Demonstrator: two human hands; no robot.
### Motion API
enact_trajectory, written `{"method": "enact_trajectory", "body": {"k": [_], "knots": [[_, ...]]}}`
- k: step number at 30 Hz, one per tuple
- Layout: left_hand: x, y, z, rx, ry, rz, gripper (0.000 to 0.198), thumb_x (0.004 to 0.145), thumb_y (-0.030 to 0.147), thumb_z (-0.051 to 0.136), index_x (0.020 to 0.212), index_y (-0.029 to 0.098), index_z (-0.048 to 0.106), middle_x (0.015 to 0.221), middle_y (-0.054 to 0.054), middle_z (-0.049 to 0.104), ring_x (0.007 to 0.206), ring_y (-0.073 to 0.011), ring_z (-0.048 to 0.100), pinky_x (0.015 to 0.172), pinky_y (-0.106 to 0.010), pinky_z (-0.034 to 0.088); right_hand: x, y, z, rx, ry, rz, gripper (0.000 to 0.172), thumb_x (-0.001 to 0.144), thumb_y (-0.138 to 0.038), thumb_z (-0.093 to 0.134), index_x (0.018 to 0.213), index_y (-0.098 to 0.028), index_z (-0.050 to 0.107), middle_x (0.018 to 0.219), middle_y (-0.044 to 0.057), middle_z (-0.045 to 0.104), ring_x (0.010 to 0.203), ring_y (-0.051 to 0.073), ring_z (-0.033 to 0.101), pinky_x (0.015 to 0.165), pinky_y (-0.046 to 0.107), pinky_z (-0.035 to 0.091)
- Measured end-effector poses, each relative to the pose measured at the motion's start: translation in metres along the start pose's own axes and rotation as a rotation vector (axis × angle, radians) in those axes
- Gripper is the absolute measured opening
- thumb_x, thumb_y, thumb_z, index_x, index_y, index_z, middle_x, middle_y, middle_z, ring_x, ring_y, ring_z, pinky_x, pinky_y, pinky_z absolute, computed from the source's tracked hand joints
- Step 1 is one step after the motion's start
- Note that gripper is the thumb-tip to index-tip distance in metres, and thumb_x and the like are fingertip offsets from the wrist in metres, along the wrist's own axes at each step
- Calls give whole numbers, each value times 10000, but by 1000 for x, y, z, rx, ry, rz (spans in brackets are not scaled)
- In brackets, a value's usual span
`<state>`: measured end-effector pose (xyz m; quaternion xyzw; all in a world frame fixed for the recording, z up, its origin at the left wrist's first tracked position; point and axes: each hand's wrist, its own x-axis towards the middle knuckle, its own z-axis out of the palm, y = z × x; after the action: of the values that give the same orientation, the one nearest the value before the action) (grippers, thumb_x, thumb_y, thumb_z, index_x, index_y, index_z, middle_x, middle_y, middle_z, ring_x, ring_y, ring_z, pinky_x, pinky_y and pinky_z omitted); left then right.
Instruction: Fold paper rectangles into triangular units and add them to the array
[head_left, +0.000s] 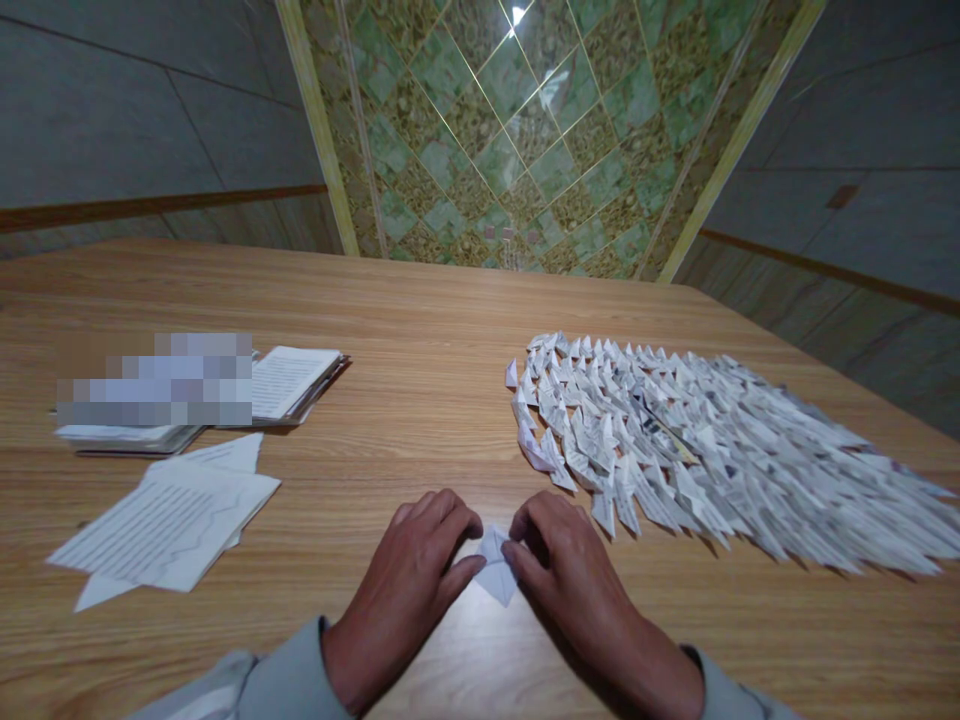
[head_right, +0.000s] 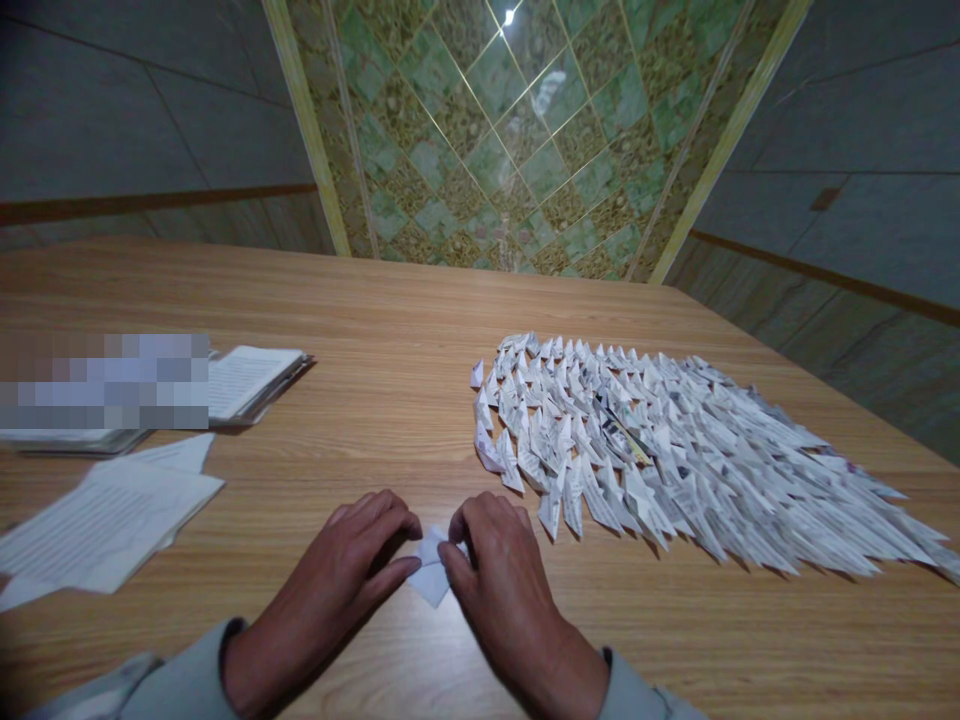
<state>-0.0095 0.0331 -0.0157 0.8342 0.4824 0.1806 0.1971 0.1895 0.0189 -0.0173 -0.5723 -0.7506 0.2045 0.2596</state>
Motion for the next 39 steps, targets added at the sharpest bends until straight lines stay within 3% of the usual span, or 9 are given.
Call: {"method": "enact_trajectory", "body": {"k": [9, 19, 24, 28, 32, 35, 39], "knots": [[-1, 1, 2, 10, -12, 16, 68, 941, 203, 648, 1008, 205, 633, 992, -49, 654, 948, -268, 592, 824, -410, 432, -2, -2, 0, -29, -39, 35, 177, 820, -69, 757, 820, -182, 622, 859, 18, 637, 847, 225, 555, 754, 340, 346], [-2, -5, 8, -86, 89, 79, 274, 937, 212, 645, 1210, 212, 637, 1138, -79, 689, 1057, -278, 622, 921, -430, 481, -2, 4, 4, 174, -52, -99, 166, 901, -80, 682, 853, -196, 573, 922, 26, 638, 871, 203, 564, 775, 317, 433], [-4, -9, 10, -275, 135, 15, 356, 941, 269, 625, 1293, 214, 628, 1232, -106, 706, 1117, -284, 635, 990, -433, 474, -1, -1, -2, 290, 39, -281, 120, 959, -129, 620, 888, -219, 584, 1063, 56, 666, 981, 214, 599, 845, 322, 461], [1, -6, 4, -648, 14, -90, 231, 930, 286, 628, 1112, 194, 736, 988, -61, 767, 900, -237, 694, 817, -334, 529, -1, -5, -7, 362, 109, -331, 104, 977, -172, 595, 898, -232, 628, 1082, 67, 663, 1031, 215, 620, 860, 319, 483], [3, 0, 0, -900, -12, -152, 190, 899, 302, 658, 855, 157, 773, 803, -51, 771, 751, -212, 690, 711, -294, 524, 0, -7, -7, 520, 114, -162, 119, 914, -201, 659, 801, -210, 623, 949, 48, 683, 882, 193, 643, 758, 289, 496], [1, 1, 0, -876, 13, -135, 208, 909, 312, 655, 826, 166, 778, 792, -45, 773, 746, -201, 684, 708, -283, 513, 2, -8, -7, 641, 25, 46, 141, 889, -275, 675, 785, -194, 623, 765, 10, 652, 695, 162, 596, 627, 263, 463], [-2, 1, -1, -768, 12, -105, 222, 924, 315, 636, 820, 177, 775, 783, -40, 767, 745, -197, 684, 693, -269, 498, 2, -8, -7, 673, 0, 108, 121, 857, -295, 669, 893, -183, 639, 739, -9, 633, 655, 145, 553, 580, 244, 419]]}}
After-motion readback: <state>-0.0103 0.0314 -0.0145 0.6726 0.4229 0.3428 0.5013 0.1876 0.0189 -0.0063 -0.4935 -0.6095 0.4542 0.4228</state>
